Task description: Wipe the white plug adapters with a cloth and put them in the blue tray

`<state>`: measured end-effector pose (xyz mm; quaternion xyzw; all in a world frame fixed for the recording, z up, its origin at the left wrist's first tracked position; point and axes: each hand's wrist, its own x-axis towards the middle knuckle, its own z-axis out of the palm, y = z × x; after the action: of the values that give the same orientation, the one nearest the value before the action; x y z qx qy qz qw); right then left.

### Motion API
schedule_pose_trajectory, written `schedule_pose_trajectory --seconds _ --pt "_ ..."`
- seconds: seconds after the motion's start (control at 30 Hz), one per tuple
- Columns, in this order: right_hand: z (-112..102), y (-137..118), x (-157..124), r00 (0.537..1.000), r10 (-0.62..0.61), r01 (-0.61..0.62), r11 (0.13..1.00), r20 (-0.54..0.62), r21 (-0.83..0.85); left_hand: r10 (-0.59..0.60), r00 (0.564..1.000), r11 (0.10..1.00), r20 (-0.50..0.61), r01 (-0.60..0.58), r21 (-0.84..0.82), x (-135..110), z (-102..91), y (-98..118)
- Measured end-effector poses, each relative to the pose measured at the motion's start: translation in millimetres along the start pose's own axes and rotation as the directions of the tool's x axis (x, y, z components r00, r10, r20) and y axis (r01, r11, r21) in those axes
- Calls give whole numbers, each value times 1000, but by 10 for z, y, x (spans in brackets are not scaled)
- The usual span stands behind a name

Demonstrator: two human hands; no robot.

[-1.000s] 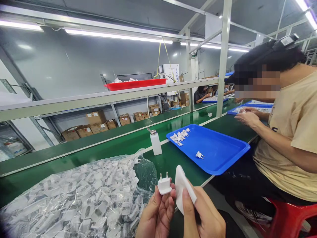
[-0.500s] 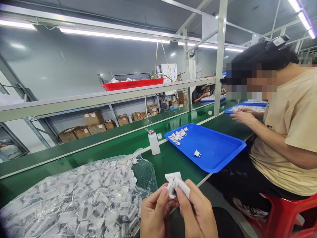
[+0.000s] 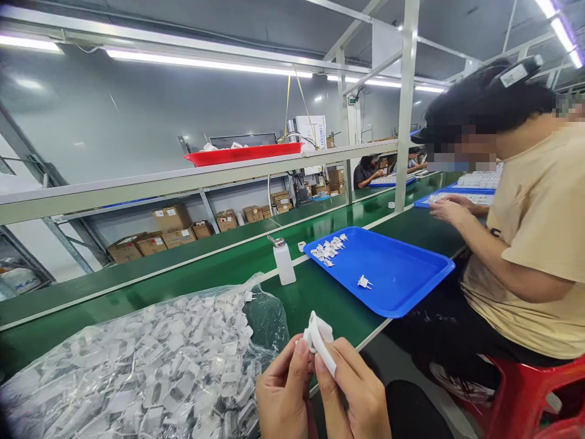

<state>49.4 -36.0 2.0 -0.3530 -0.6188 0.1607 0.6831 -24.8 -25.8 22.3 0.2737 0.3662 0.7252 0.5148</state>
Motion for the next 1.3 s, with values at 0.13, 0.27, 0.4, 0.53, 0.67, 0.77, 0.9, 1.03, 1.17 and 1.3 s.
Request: schedule_pose_trajectory --seconds 0.13,0.27,0.4,0.53,0.67,0.77,0.9,1.03,1.17,1.3 --pt "-115 142 8 968 -214 229 967 132 -114 131 991 983 -11 -128 128 -9 -23 59" --pt "-218 247 -6 929 -344 368 901 137 -232 187 980 957 70 -198 210 -18 -66 82" --pt "-274 300 -44 915 -384 403 862 123 -307 255 958 921 133 -283 267 -14 -112 60" --pt "-297 294 -48 940 -326 342 889 104 -304 437 875 791 208 -484 375 -6 -141 51" --pt "-272 228 -11 987 -158 155 971 1 -182 649 727 615 224 -675 408 -30 -138 25" --pt "-225 223 -1 990 85 -84 996 -113 14 741 648 545 177 -734 405 -68 -108 18" --pt "-158 251 -11 901 265 -239 964 -344 117 773 615 527 155 -758 384 -105 -69 52" --pt "-134 140 -32 866 240 -238 969 -438 62 773 614 517 160 -756 401 -135 -46 98" --pt "-141 -20 -53 929 257 -247 966 -266 68 779 605 494 166 -754 433 -170 -35 144" --pt "-140 -57 -54 954 266 -245 958 -141 150 784 589 461 195 -764 452 -157 -53 172"
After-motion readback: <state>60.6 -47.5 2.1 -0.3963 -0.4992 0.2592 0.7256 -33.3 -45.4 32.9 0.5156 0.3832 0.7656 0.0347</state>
